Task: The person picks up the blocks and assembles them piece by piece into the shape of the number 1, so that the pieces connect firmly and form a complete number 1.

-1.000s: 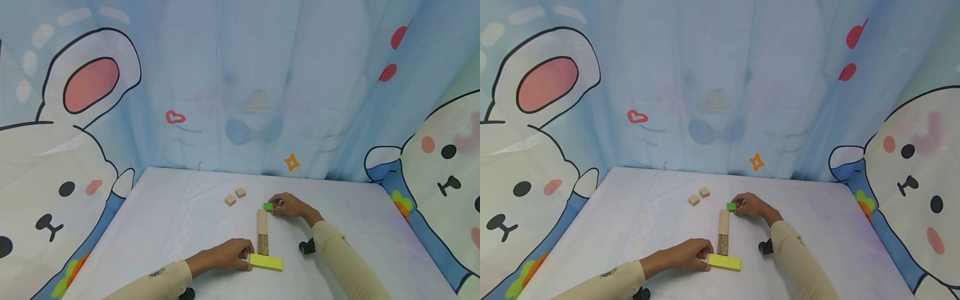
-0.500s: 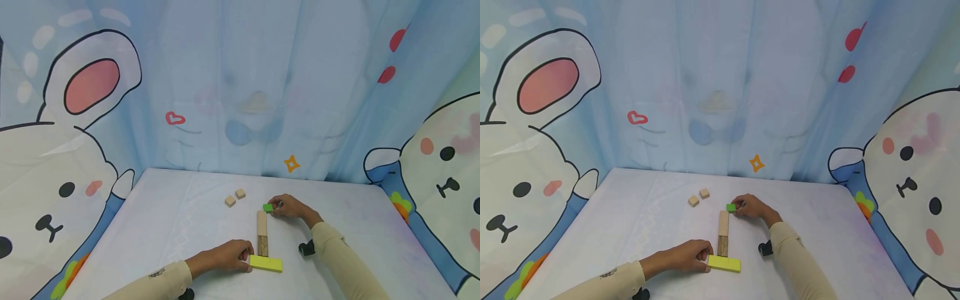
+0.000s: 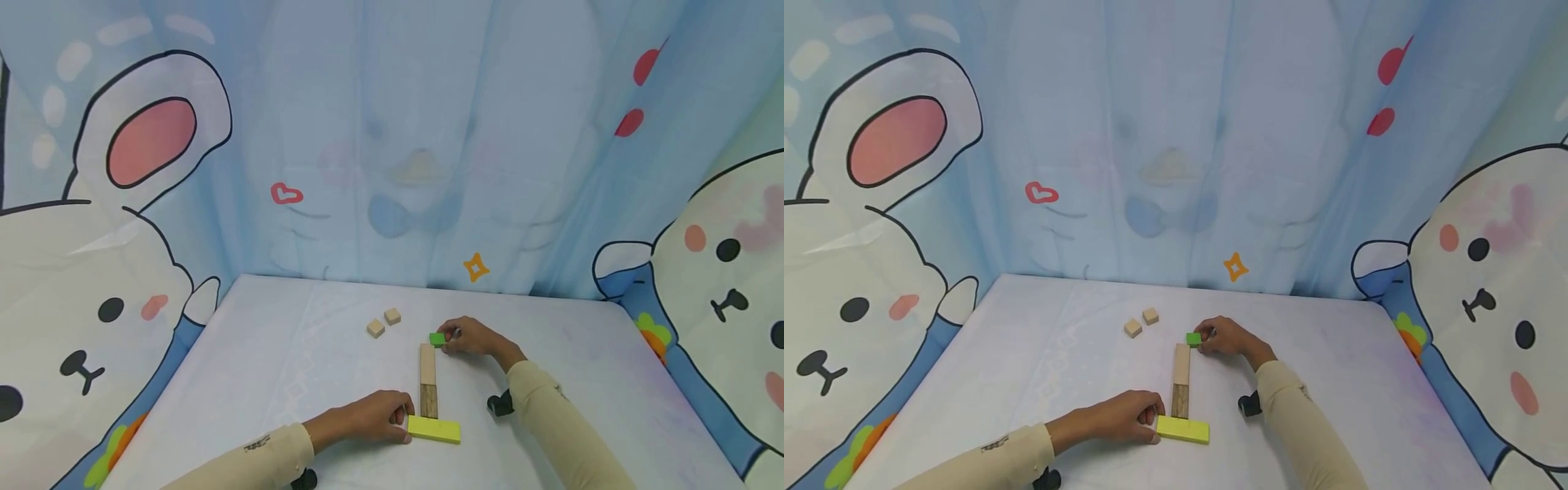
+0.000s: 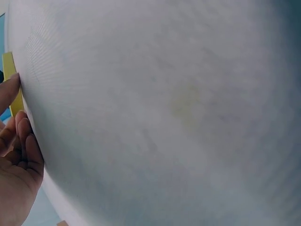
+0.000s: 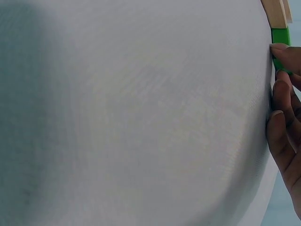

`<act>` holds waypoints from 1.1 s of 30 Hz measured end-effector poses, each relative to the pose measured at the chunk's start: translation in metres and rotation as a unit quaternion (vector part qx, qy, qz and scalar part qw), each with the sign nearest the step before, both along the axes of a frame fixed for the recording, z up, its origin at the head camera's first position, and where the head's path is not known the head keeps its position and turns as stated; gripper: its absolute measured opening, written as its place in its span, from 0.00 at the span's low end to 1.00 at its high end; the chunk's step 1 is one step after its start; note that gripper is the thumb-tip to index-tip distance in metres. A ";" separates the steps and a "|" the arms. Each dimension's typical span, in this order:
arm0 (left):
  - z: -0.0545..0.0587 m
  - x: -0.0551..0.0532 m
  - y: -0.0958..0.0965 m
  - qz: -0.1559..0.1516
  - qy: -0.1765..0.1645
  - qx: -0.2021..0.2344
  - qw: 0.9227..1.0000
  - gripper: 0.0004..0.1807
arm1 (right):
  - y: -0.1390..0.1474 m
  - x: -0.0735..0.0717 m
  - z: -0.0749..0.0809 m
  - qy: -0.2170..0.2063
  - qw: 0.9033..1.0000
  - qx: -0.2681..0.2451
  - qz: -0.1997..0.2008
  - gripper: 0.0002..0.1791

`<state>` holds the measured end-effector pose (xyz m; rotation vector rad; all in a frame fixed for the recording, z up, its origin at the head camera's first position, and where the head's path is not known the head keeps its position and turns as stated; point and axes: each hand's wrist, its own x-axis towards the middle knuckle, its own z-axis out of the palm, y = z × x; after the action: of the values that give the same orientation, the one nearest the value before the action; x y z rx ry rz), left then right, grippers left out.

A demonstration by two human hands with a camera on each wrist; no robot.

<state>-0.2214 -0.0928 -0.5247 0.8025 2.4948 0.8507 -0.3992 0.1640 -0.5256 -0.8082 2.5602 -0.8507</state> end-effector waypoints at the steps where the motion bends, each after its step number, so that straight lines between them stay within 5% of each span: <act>1: -0.001 -0.001 0.000 -0.001 0.001 -0.002 1.000 0.16 | -0.001 0.000 0.001 -0.002 1.000 0.000 -0.001 0.19; 10: 0.005 -0.007 -0.004 -0.019 0.000 -0.018 1.000 0.19 | -0.001 -0.002 0.002 -0.003 1.000 -0.009 0.000 0.17; 16: 0.009 -0.014 -0.014 -0.019 0.008 0.008 1.000 0.19 | -0.001 -0.001 0.001 -0.007 1.000 -0.007 -0.009 0.18; 26: 0.029 -0.053 -0.031 0.071 0.101 0.038 0.992 0.10 | 0.004 0.001 0.002 -0.009 1.000 -0.016 -0.009 0.18; 33: 0.033 -0.075 -0.034 0.119 0.127 0.051 0.983 0.06 | 0.002 -0.002 -0.004 -0.019 1.000 -0.014 -0.010 0.17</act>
<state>-0.2966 -0.1272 -0.4915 0.6920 2.8347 1.0211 -0.4015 0.1657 -0.5299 -0.7680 2.5331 -0.9014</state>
